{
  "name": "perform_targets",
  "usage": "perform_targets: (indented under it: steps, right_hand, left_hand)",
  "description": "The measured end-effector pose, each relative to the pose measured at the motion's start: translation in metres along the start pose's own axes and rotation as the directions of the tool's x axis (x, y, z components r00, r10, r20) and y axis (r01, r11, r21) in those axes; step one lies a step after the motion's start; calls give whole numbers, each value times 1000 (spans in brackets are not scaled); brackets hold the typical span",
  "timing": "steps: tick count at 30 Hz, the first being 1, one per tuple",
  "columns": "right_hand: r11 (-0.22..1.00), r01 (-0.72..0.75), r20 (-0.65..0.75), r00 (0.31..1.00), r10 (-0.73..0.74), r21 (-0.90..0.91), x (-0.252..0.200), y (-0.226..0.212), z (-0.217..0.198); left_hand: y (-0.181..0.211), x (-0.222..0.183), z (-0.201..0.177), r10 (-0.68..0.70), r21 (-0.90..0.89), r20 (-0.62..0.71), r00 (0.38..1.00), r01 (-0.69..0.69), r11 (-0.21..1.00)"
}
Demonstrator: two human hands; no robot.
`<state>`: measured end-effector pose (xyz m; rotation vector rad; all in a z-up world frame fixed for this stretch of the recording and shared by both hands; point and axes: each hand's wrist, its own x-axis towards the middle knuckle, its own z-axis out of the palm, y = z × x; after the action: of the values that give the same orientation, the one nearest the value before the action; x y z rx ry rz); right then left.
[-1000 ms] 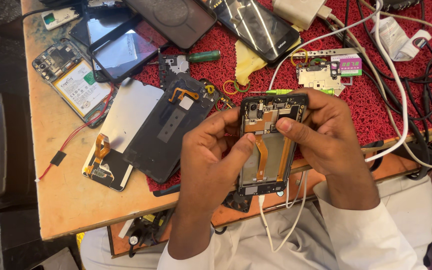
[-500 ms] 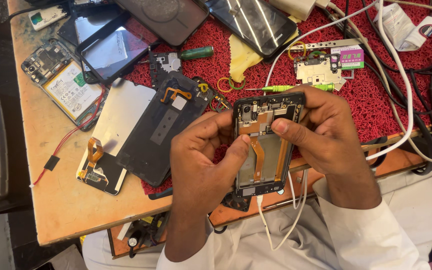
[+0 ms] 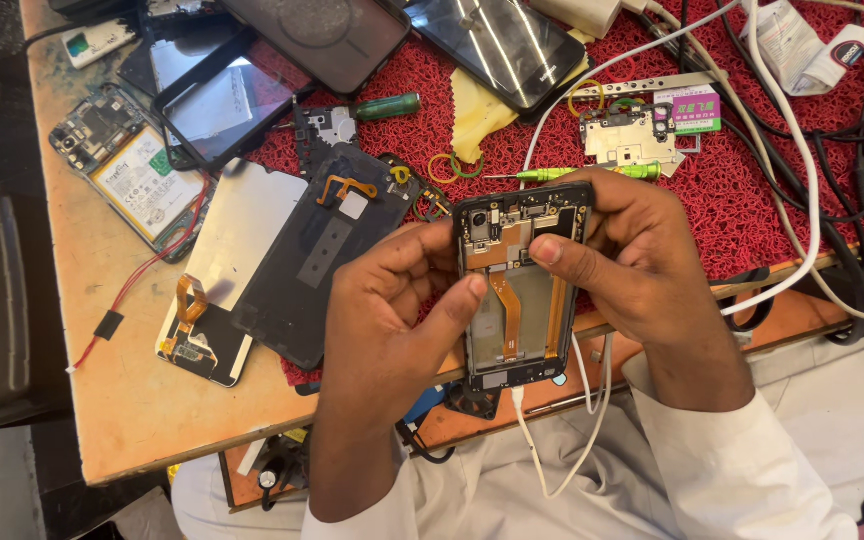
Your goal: The person reassembles a smartphone by connecting internal ribbon cables and placing the battery into the chassis. They then attach the screen assembly and power on the device to verify functionality, showing a Fastboot Mode screen.
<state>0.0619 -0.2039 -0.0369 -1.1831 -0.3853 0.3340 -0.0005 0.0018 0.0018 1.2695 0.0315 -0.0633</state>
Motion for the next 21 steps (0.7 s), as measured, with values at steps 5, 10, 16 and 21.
perform_targets:
  steps: [5,10,16,21]
  right_hand:
    - [1000,0,-10,1000,0,-22,1,1,0]
    - [1000,6,10,1000,-6,-17,2,0,-1]
    - [1000,-9,-13,1000,9,-15,2,-1,-1]
    - [999,-31,30,999,31,16,6,-2,0]
  left_hand:
    - [3,-2,2,23,68,11,1000,-23,997]
    - [-3,0,9,112,194,-59,992,-99,976]
    - [-11,2,9,161,223,-79,984,-140,965]
    - [-11,2,8,71,116,-127,989,-56,992]
